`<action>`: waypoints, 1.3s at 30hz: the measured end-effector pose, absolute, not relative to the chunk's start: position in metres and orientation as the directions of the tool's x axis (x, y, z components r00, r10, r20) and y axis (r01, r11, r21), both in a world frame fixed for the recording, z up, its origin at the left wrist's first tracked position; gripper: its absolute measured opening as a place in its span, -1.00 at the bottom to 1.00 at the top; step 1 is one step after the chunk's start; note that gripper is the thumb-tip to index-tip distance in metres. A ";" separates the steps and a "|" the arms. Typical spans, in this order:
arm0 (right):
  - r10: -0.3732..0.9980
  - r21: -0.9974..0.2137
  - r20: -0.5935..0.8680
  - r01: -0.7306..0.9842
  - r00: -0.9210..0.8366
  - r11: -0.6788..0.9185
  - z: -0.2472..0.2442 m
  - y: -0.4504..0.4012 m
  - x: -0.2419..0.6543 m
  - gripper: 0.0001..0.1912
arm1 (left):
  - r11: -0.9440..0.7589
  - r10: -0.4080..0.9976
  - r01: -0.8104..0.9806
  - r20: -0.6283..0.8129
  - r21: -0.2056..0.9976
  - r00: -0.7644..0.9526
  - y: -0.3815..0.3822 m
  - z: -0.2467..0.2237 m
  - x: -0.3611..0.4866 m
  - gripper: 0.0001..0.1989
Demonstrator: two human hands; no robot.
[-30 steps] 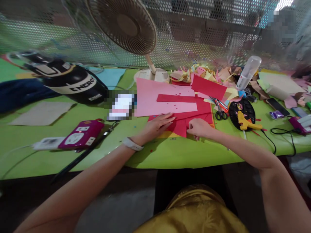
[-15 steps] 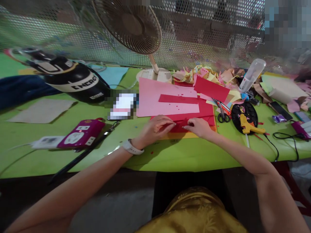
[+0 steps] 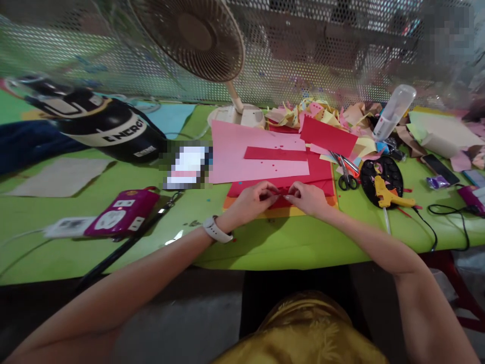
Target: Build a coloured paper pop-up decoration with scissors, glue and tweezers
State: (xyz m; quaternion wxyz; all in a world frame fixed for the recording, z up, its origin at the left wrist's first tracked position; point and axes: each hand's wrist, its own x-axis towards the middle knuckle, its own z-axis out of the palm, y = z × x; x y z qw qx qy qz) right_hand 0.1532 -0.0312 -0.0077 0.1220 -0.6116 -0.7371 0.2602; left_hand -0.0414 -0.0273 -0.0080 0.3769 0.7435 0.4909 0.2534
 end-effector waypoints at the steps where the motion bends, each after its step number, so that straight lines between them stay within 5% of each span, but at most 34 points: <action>1: 0.965 -0.535 -0.135 0.837 -0.225 0.120 -0.009 -0.031 0.154 -0.79 | -0.235 0.918 0.542 0.000 0.807 0.398 -0.026 -0.008 -0.041 -0.84; 11: 0.963 -0.562 -0.111 0.814 -0.247 0.144 -0.011 -0.032 0.154 -0.88 | -0.250 0.897 0.648 -0.079 0.720 0.435 -0.021 0.000 -0.034 -0.87; 29: 0.978 -0.581 -0.047 0.802 -0.203 0.139 -0.013 -0.035 0.153 -0.87 | -0.282 0.923 0.693 -0.009 0.663 0.385 -0.024 -0.003 -0.031 -0.82; 39: 0.967 -0.612 -0.030 0.770 -0.252 0.181 -0.011 -0.034 0.156 -0.91 | -0.426 0.898 0.801 0.091 0.420 0.430 -0.028 -0.001 -0.025 -0.88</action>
